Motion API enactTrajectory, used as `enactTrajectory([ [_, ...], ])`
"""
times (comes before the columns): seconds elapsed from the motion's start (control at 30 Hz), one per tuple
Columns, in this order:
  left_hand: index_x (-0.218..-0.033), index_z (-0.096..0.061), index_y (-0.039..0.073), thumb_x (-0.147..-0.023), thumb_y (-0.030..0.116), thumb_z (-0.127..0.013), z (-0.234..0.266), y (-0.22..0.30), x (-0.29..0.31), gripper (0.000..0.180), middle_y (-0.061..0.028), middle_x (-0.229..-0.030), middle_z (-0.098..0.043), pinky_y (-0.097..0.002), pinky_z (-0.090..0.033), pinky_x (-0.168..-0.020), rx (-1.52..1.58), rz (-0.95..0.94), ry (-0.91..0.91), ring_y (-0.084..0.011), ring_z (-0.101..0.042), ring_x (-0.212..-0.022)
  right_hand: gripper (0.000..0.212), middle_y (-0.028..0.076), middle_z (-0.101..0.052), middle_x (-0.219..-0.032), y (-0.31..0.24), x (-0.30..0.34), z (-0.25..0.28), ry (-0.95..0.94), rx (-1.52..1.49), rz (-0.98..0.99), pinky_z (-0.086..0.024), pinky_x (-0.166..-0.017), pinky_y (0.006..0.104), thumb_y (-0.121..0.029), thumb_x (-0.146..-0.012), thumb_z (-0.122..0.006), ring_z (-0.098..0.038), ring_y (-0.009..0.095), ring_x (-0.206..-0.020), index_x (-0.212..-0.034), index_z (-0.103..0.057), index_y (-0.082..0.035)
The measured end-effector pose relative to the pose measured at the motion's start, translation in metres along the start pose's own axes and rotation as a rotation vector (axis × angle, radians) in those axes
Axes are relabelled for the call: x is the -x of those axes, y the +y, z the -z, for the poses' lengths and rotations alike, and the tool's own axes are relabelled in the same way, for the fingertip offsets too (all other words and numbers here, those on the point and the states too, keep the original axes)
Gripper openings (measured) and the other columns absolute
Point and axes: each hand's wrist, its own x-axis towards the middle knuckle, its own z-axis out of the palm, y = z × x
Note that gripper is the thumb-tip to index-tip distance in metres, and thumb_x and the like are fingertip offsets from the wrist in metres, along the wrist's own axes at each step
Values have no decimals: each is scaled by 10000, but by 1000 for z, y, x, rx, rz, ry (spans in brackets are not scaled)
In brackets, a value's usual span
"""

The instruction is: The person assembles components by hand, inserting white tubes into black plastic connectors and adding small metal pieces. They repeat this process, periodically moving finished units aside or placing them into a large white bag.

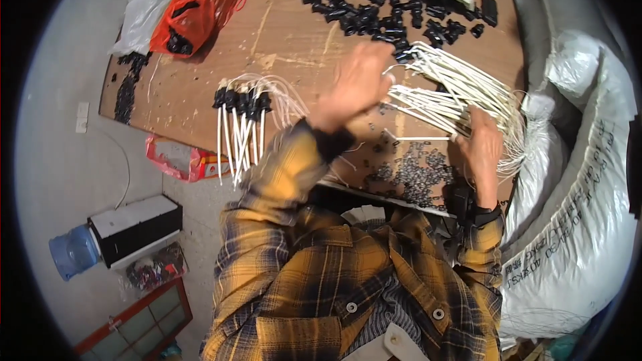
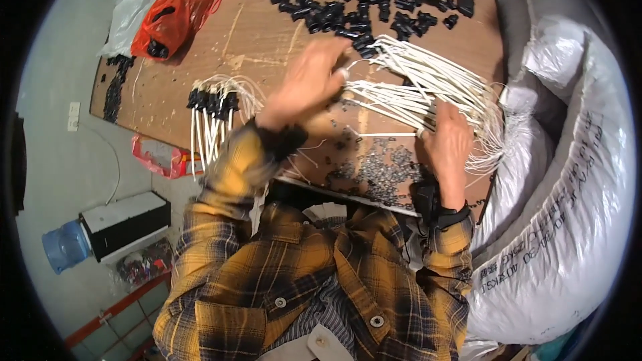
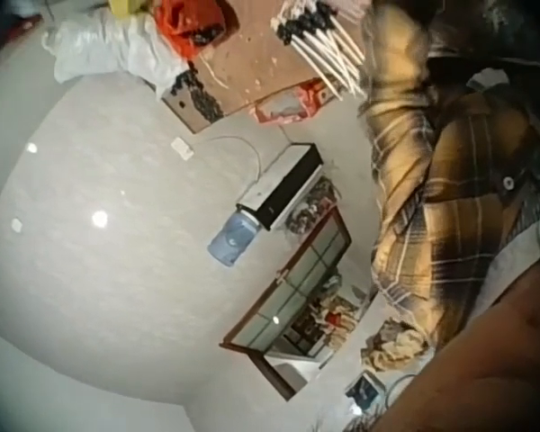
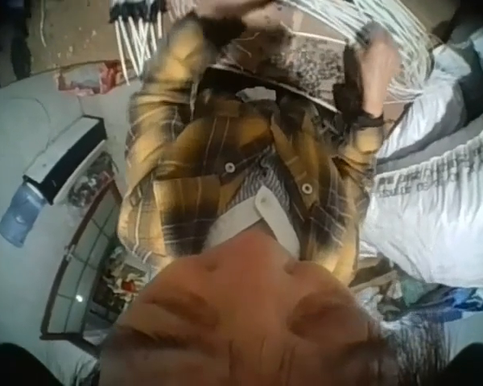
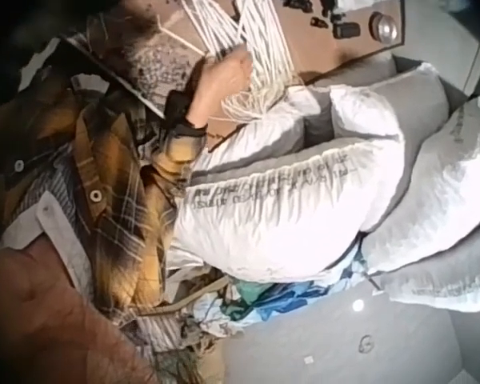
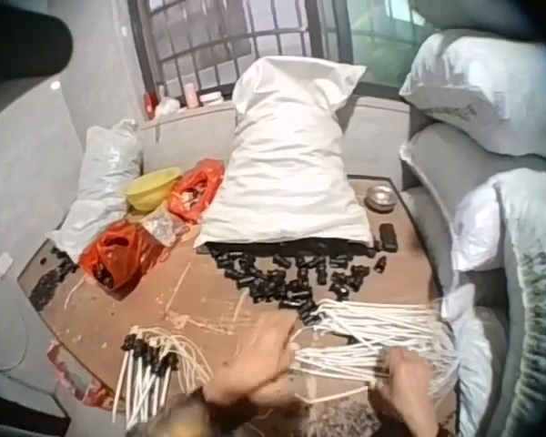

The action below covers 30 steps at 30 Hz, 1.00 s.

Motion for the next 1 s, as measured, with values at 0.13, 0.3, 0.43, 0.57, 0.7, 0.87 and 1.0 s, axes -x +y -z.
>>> enactTrajectory([
  [0.13,-1183,-564,33,-756,129,-605,-46,-57,-42,440,-188,-1204,-576,-440,-410,-981,-257,93,-70,-367,-518,-1110,294,140,-648,-811,21,15,-16,-88,225,33,-482,-586,373,-149,-700,-788,-625,283,-688,-953,-663,-69],
  [0.3,-1112,-595,73,-727,77,-637,-44,-59,-32,387,-150,-1163,-596,-428,-436,-933,-302,105,-203,-342,-542,-1036,217,123,-630,-725,14,4,-19,-292,147,-244,-468,-557,361,-153,-745,-754,-601,292,-642,-915,-670,-50],
  [0.43,-1016,-636,103,-680,-11,-645,-35,-66,-7,355,-58,-1044,-630,-390,-470,-851,-326,119,-171,-304,-530,-957,164,116,-618,-646,2,-11,-14,42,4,-63,-463,-538,345,-147,-803,-707,-583,270,-577,-923,-694,-36],
  [0.57,-1017,-627,82,-708,-26,-617,-23,-55,20,327,-70,-966,-643,-374,-475,-815,-17,149,-29,-303,-547,-926,172,132,-645,-670,-12,-7,-13,54,-173,3,-469,-541,330,-141,-851,-664,-588,251,-546,-983,-711,-40],
  [0.7,-1131,-596,108,-728,-34,-609,-16,-49,45,428,-60,-930,-646,-341,-469,-850,296,250,-35,-248,-580,-971,204,153,-679,-767,-20,11,-12,-119,-473,-135,-481,-566,321,-147,-869,-647,-611,250,-573,-1039,-708,-54],
  [0.87,-1174,-575,88,-735,-55,-569,-6,-41,63,461,-75,-998,-627,-318,-458,-865,584,491,-190,-238,-587,-973,224,154,-695,-846,-22,23,-9,-272,-539,-28,-489,-587,309,-160,-866,-652,-635,268,-613,-1063,-698,-64],
  [1.0,-1150,-580,79,-737,-72,-545,3,-34,65,441,-88,-1022,-624,-329,-456,-889,383,330,-190,-256,-592,-967,215,146,-692,-807,-18,26,-6,-234,-354,96,-480,-570,311,-169,-852,-667,-636,256,-609,-1038,-703,-66],
])
